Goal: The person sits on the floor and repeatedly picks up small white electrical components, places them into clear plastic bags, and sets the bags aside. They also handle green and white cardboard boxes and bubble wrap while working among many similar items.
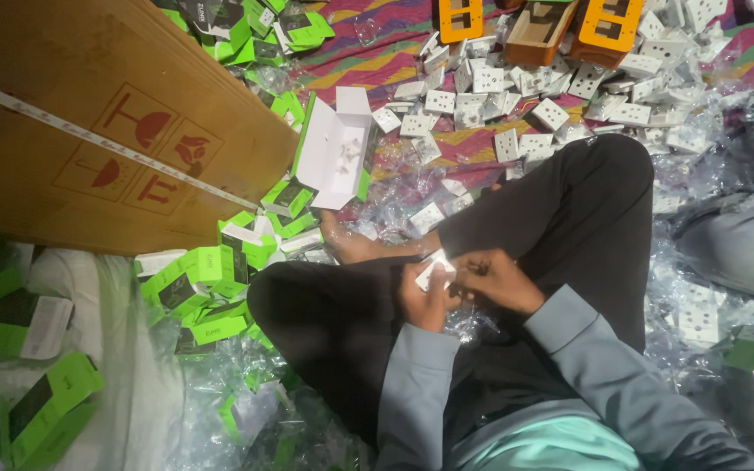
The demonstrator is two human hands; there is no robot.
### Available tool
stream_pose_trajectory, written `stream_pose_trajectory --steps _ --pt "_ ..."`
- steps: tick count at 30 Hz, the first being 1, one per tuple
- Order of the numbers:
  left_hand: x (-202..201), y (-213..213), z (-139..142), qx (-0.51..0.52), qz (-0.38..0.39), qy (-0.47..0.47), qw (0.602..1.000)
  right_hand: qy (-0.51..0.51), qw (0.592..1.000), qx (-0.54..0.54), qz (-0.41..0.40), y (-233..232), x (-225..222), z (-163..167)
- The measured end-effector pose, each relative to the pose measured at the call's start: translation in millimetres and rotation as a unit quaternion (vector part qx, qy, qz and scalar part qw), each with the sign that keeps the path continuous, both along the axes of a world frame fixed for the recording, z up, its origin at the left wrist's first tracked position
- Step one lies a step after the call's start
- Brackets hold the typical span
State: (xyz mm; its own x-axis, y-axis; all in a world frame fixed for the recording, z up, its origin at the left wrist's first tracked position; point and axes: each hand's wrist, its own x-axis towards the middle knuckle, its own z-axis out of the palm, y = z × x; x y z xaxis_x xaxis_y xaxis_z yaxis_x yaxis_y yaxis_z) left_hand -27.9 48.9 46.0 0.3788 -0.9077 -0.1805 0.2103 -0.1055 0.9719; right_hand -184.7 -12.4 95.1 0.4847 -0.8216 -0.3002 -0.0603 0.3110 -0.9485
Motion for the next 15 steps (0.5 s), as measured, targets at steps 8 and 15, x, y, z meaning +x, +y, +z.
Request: stream_pose_trajectory --steps 8,15 --pt "-1 -6 30 -0.034 0.019 -0.257 0.966 -0.03 0.999 0.004 -0.012 6 5 -9" --pt "3 -7 43 -0.152 -0.004 -0.421 0.894 0.083 0.974 -0.188 -0.099 6 -1 -4"
